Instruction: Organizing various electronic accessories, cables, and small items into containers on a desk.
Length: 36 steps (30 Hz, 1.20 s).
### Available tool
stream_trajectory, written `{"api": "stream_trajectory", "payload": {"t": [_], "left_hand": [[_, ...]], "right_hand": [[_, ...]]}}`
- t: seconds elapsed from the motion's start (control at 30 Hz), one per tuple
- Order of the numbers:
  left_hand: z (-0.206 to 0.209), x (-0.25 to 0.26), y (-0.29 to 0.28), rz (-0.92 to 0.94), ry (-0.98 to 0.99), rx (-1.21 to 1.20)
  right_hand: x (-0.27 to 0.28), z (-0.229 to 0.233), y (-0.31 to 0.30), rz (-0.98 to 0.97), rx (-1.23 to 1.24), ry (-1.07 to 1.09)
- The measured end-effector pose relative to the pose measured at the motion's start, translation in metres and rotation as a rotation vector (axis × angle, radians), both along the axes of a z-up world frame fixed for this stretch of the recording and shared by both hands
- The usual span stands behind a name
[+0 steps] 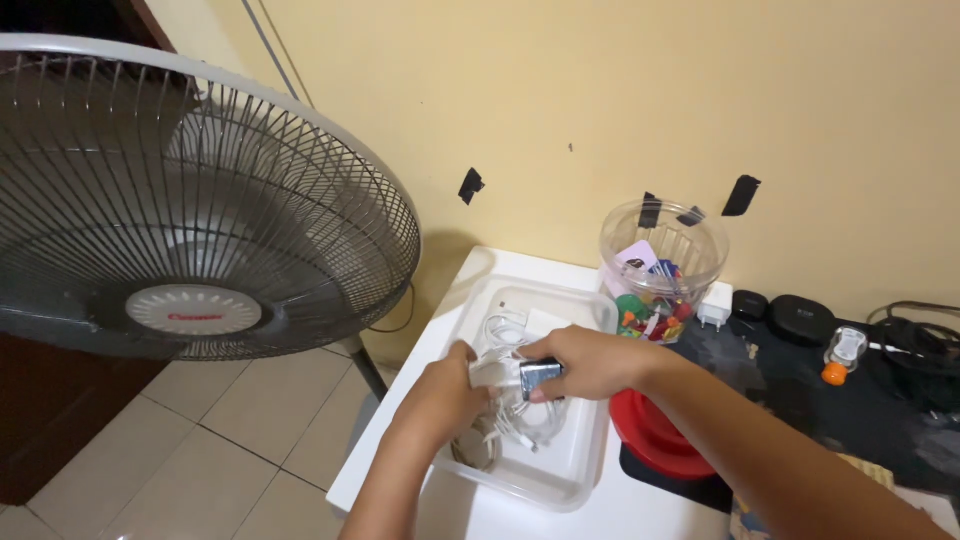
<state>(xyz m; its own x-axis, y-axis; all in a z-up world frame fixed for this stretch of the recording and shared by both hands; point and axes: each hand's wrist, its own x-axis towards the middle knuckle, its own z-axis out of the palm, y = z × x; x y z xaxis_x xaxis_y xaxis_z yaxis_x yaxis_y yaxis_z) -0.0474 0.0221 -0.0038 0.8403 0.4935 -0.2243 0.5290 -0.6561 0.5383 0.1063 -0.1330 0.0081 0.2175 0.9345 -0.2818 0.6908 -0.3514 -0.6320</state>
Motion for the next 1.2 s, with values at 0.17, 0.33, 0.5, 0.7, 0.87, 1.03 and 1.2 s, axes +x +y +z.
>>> {"api": "stream_trajectory", "payload": {"t": [0.17, 0.33, 0.5, 0.7, 0.87, 1.03, 1.2], "left_hand": [[-0.032, 0.013, 0.014, -0.075, 0.138, -0.014], [-0.001, 0.004, -0.009, -0.081, 0.193, -0.194], [-0.028, 0.01, -0.008, -0.137, 0.2, -0.111], [-0.051, 0.016, -0.013, -0.181, 0.185, 0.228], [-0.041, 0.026, -0.027, -0.093, 0.247, 0.309], [-0.008, 0.035, -0.072, -0.118, -0.052, 0.389], [0.029, 0.067, -0.145, -0.176, -0.44, 0.149]], "right_hand": [[0.011, -0.032, 0.006, 0.185, -0.059, -0.014], [0.011, -0.058, 0.014, 0.252, -0.039, 0.065], [0.0, -0.057, 0.013, 0.238, -0.101, -0.081], [-0.013, -0.063, 0.007, 0.109, -0.005, -0.285], [-0.021, -0.034, -0.032, 0.015, 0.344, -0.22], [-0.01, -0.008, -0.084, -0.067, 0.568, -0.161], [0.011, 0.012, -0.153, -0.325, 0.632, -0.064]]}}
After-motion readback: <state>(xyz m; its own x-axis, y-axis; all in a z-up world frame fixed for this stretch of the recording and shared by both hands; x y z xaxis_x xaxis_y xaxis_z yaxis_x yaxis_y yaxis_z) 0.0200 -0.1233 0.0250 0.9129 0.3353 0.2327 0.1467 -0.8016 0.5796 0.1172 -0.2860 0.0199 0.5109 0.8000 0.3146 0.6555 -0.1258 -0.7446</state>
